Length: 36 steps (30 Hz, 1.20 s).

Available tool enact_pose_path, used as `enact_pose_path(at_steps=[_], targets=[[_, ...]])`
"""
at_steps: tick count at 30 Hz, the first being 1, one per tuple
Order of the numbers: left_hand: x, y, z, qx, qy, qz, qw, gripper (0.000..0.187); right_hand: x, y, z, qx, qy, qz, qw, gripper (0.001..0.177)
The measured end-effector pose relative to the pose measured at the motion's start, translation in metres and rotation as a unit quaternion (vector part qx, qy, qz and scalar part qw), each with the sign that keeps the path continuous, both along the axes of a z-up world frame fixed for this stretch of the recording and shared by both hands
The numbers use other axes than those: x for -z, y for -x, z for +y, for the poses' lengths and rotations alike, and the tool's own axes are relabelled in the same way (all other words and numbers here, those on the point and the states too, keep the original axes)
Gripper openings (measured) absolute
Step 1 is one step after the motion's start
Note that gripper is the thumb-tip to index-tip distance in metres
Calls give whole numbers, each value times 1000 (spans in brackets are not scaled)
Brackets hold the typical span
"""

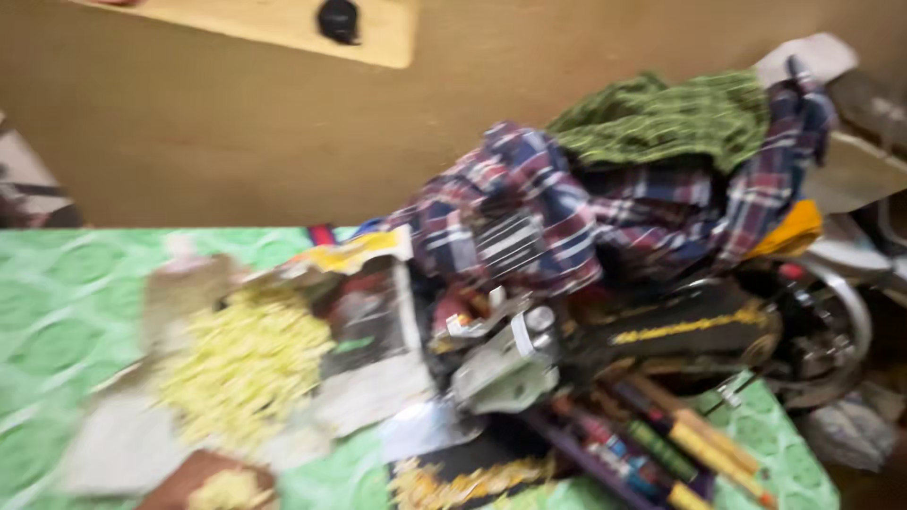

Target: The person strings small white flowers onto a thread to form a garland. They repeatedly pick individual flowers from a pile on the table and thread them one by one, gradually lengthening the garland.

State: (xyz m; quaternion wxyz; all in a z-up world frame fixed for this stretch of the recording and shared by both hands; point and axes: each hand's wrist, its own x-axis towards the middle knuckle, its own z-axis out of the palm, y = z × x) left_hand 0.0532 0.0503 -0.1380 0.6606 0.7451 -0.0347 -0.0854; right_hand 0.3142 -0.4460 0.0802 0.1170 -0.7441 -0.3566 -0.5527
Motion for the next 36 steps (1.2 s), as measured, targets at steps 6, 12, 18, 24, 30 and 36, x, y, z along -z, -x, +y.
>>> enact_pose_path(at_steps=[6,12,18,24,30,36], targets=[[-87,19,-44,-125,194,106,967,23,-16,167,125,-220,181,99,953,39],[-123,28,-56,-256,281,85,921,21,33,162,260,-351,159,425,819,14],[-130,32,-46,-239,304,30,922,18,67,148,330,-343,185,377,840,40],[-141,33,-46,-213,333,54,917,17,50,154,283,-235,128,572,776,9],[-134,40,-68,-127,302,81,941,17,49,199,211,-242,107,605,751,12],[-132,45,-75,-116,242,86,959,21,78,228,174,-143,-98,611,772,12]])
